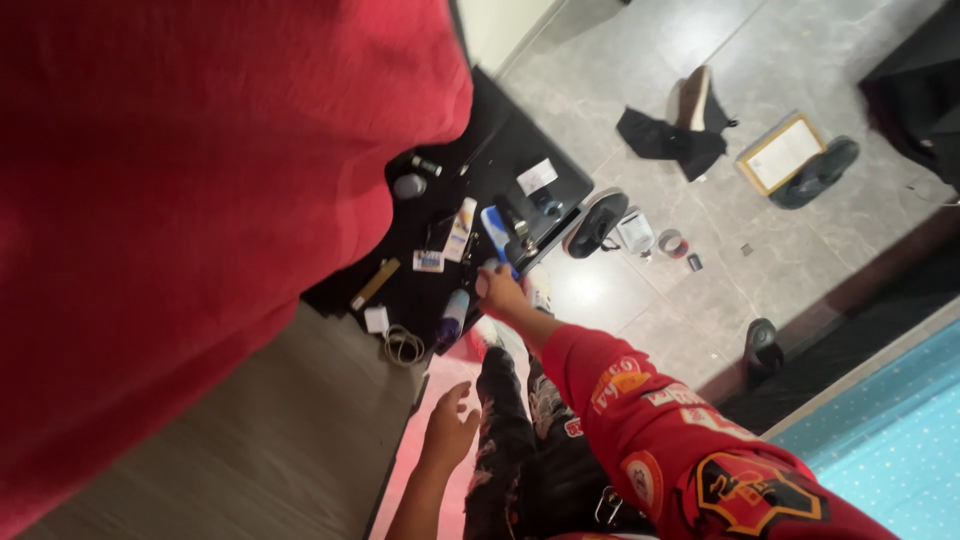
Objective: Spraying a bed and pillows with an aerosol spray then arranging the pillows.
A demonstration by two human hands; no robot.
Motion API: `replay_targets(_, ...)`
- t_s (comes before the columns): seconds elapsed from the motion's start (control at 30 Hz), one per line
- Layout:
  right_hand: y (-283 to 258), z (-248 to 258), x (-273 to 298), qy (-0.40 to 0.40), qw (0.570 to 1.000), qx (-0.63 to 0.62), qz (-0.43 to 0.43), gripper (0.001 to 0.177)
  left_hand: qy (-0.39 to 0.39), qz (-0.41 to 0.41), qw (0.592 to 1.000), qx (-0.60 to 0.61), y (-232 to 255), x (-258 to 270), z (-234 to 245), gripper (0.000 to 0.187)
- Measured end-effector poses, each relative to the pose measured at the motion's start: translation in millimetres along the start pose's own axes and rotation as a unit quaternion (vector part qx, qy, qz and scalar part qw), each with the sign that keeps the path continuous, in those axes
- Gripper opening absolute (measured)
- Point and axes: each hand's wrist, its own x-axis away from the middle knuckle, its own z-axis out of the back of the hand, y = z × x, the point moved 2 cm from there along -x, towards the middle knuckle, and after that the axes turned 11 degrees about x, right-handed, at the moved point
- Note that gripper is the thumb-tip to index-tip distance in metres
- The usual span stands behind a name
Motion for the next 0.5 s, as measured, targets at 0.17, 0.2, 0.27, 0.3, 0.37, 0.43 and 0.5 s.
replay_targets(0.17, 16.5, 10.9, 27.6, 0.081, 0.996, 0.027, 0.026, 0.079, -0.011, -0.004, 0.999, -0.039, 10.8, -9.1, 1.9, 0.057)
replay_targets(0.2, 24.0, 16.2, 35.3, 0.044, 0.998, 0.029, 0.039, 0.07, -0.014, -0.015, 0.999, -0.05, 14.5, -12.9, 3.9, 0.056)
replay_targets(0.27, 40.2, 28.3, 58.1, 0.045, 0.996, -0.001, 0.071, 0.059, -0.027, -0.038, 0.996, -0.071, 23.7, -18.3, 3.9, 0.056)
replay_targets(0.3, 46.8, 35.7, 71.4, 0.083, 0.992, -0.032, 0.09, 0.057, -0.036, -0.05, 0.995, -0.082, 28.9, -19.5, 2.7, 0.056)
replay_targets(0.37, 73.3, 43.5, 102.0, 0.044, 0.998, -0.055, 0.005, 0.057, -0.064, -0.087, 0.989, -0.097, 40.3, -28.9, 0.4, 0.057)
replay_targets(0.43, 95.7, 52.6, 133.7, 0.045, 0.997, -0.046, -0.053, 0.055, -0.116, -0.129, 0.978, -0.114, 48.3, -33.2, 2.5, 0.058)
replay_targets(0.5, 120.5, 54.0, 172.7, 0.064, 0.989, -0.07, -0.111, 0.053, -0.143, -0.151, 0.97, -0.126, 55.0, -39.6, -0.4, 0.059)
